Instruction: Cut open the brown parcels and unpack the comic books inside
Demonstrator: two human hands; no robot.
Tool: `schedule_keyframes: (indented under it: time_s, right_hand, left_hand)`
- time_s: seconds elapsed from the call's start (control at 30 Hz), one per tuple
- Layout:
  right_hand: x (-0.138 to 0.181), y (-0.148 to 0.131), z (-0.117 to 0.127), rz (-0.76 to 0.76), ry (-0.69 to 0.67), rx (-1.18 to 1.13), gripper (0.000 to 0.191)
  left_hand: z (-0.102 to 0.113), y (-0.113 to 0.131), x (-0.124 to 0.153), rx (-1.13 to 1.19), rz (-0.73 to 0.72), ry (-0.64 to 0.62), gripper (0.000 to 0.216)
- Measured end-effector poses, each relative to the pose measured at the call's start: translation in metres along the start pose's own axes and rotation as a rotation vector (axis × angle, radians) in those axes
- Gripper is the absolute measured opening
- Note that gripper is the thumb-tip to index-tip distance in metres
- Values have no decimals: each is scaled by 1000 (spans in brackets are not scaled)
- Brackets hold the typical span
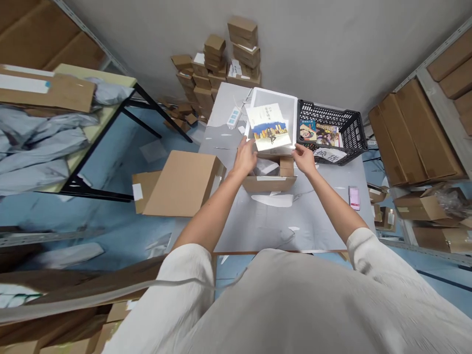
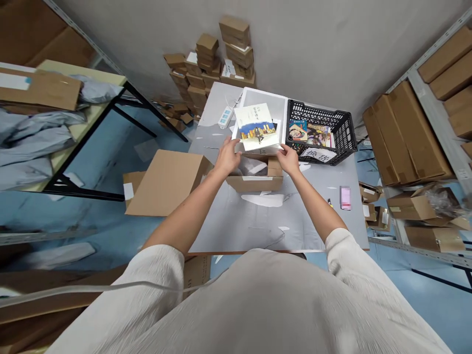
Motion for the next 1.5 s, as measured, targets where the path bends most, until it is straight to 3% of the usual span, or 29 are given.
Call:
schedule_keyframes:
  time_s: [0.23, 0.47, 0.7, 0.87, 1.1, 1.27, 1.4, 1.5]
  right_hand:
    - [16, 0, -3, -54, -25, -14, 36]
    - [23, 2, -3, -43, -28, -9, 32]
    - [40, 23, -1, -62, 47, 63, 30]
    - [53, 35, -3, -139, -11, 52, 46]
    - [76, 32, -6, -278, -196, -30, 76]
    - [86, 27, -10, -392, -252, -22, 91]
    - [93, 27, -17, -419, -216, -77, 96]
    - [99, 24, -18, -464, -200, -100, 102]
  left_hand:
    - [2, -12, 18, -159, 22, -55, 49]
    - [7, -20, 27, -149, 31, -54, 45]
    - [7, -28, 42, -127, 49, -80, 51]
    - [9, -30, 56, -93, 54, -96, 57]
    - [14, -24, 82, -78, 176, -179, 123]
    - [16, -22, 92, -105, 174, -182, 122]
    - [14, -27, 101, -89, 341, -126, 129]
    - [12, -29, 107, -79, 427, -110, 121]
Point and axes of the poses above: each hand's wrist, its own x-axis away from the middle knuckle, its own z-axis out of the back of the hand, y = z × x, the point moved 1 cm from there along -x, towards the middle knuckle, and after that the axes turned 7 degrees about x, right-handed, at the moved point
